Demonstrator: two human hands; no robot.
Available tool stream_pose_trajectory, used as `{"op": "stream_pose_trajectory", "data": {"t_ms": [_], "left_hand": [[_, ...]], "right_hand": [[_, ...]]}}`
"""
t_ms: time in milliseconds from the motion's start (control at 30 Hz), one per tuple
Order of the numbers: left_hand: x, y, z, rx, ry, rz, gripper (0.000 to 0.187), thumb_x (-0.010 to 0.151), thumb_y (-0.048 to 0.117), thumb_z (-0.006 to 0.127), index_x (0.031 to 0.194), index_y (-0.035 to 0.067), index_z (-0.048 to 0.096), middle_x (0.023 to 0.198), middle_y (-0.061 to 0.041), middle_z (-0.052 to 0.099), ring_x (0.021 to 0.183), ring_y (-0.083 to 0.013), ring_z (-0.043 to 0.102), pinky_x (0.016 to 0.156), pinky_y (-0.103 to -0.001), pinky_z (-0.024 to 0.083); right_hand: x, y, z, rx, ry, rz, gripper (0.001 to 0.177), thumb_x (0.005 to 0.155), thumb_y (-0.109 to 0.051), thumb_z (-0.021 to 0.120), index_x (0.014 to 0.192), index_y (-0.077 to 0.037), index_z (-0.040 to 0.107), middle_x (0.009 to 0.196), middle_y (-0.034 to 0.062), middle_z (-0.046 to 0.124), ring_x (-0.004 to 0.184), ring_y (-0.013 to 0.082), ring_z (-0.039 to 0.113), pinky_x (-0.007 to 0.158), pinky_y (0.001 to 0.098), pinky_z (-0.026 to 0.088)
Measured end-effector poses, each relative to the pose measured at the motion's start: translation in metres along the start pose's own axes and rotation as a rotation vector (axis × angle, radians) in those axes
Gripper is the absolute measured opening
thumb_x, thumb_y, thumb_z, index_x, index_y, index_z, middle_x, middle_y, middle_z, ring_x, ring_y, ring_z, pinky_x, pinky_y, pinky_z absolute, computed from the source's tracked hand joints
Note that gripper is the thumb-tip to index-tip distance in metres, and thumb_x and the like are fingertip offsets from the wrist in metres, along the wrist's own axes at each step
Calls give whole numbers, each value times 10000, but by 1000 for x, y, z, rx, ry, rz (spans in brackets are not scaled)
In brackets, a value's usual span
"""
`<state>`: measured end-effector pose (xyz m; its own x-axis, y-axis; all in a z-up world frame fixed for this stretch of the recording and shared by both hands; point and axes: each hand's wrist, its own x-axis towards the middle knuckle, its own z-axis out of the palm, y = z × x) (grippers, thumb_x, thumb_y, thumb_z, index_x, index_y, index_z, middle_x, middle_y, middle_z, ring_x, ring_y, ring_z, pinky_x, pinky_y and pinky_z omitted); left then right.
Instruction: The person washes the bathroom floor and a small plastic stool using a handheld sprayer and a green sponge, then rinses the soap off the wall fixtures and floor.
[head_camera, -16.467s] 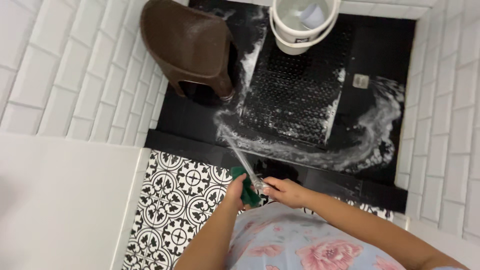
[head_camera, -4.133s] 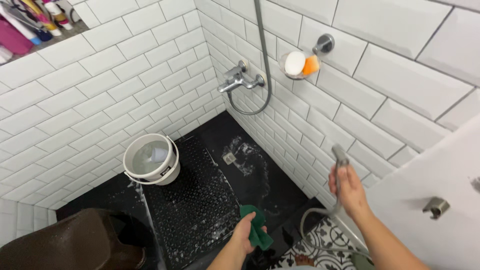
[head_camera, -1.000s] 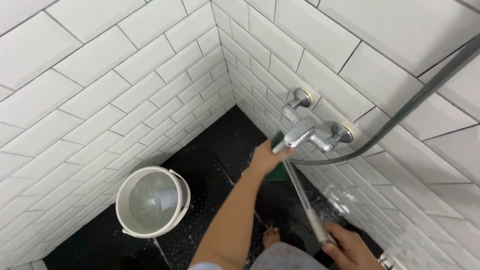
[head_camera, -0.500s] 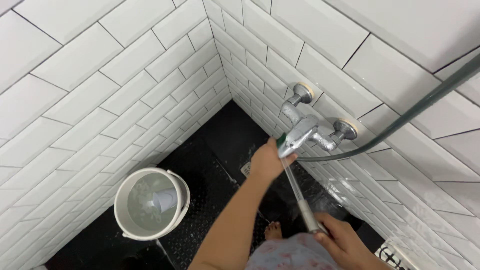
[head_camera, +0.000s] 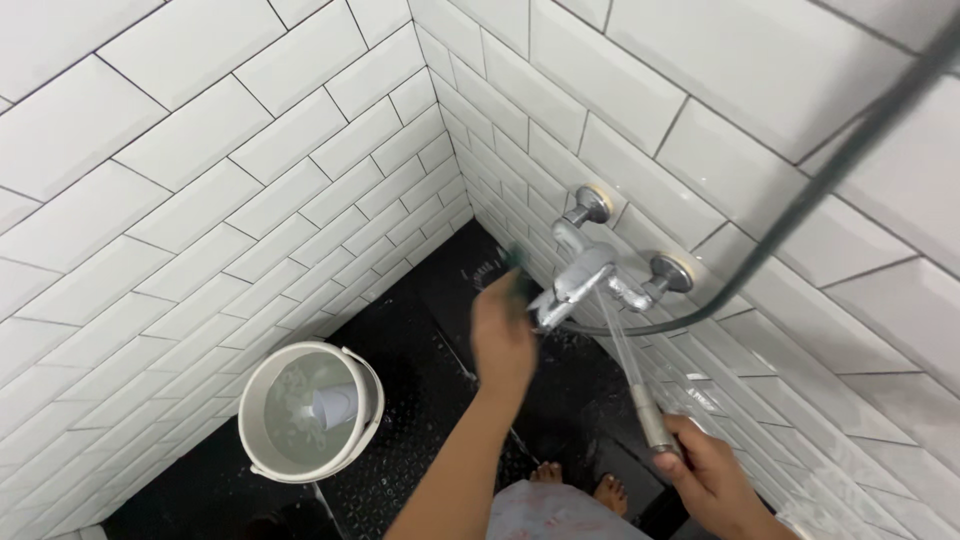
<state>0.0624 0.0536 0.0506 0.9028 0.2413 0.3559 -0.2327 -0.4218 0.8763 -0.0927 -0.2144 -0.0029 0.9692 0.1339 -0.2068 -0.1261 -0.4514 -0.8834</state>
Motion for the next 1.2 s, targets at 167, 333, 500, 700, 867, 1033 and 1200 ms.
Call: {"op": "stream_pose_trajectory", "data": {"t_ms": [167, 333, 500, 700, 867, 1033, 1200], "left_hand": [[2, 36, 54, 559, -300, 549, 557, 805, 261, 655, 1340, 116, 602, 1477, -296, 448, 1326, -519, 410, 1010, -647, 359], [39, 17, 111, 681, -440, 588, 534, 892, 189, 607, 1424, 173, 566, 1594, -208, 353, 1431, -451, 389, 1091, -626, 373], [24, 11, 99, 752, -456, 585, 628, 869, 100, 598, 1490, 178, 554, 1660, -155, 355, 1460, -426, 397, 1082, -570, 411], [-23, 39, 65, 759, -318, 445, 599, 841, 221, 672, 1418, 173, 520, 1572, -168, 390, 1412, -462, 388, 983, -652, 374], [25, 44, 105, 821, -475, 273, 587, 945, 279, 648, 1504, 215, 483, 1553, -121, 438, 1321, -390, 501, 986, -615, 443], [51, 24, 113, 683, -558, 317, 586, 944, 308, 652, 1494, 267, 452, 1557, -173, 413, 1177, -410, 580, 846, -517, 542], [4, 1, 71, 783, -371, 513, 750, 867, 162, 645, 1576, 268, 427, 1582, -216, 448, 1076, -361, 637, 819, -468, 569]], "right_hand": [[-10, 0, -15, 74, -20, 5, 411, 919, -315, 622, 1231, -48, 641, 780, 76, 688, 707, 149, 651, 656, 323, 541], [-16, -4, -23, 185, -50, -30, 410, 942, -290, 606, 1257, -28, 629, 820, 91, 722, 755, 162, 657, 694, 331, 543], [-25, 0, -36, 119, -85, -132, 417, 921, -273, 648, 1261, -31, 636, 965, 103, 706, 832, 186, 698, 787, 338, 559], [-23, 4, -45, 147, -136, -201, 386, 929, -250, 647, 1237, -18, 635, 969, 119, 711, 900, 221, 685, 828, 352, 541], [-16, -2, -44, 112, -139, -138, 425, 922, -267, 635, 1282, -42, 617, 923, 110, 693, 803, 206, 703, 772, 349, 549], [-11, -12, -33, 117, -116, -186, 397, 940, -273, 633, 1245, -19, 617, 973, 101, 702, 870, 204, 676, 780, 347, 553], [-2, -20, -23, 130, -129, -114, 399, 941, -286, 632, 1243, -26, 617, 927, 86, 675, 772, 186, 672, 729, 335, 547]]}}
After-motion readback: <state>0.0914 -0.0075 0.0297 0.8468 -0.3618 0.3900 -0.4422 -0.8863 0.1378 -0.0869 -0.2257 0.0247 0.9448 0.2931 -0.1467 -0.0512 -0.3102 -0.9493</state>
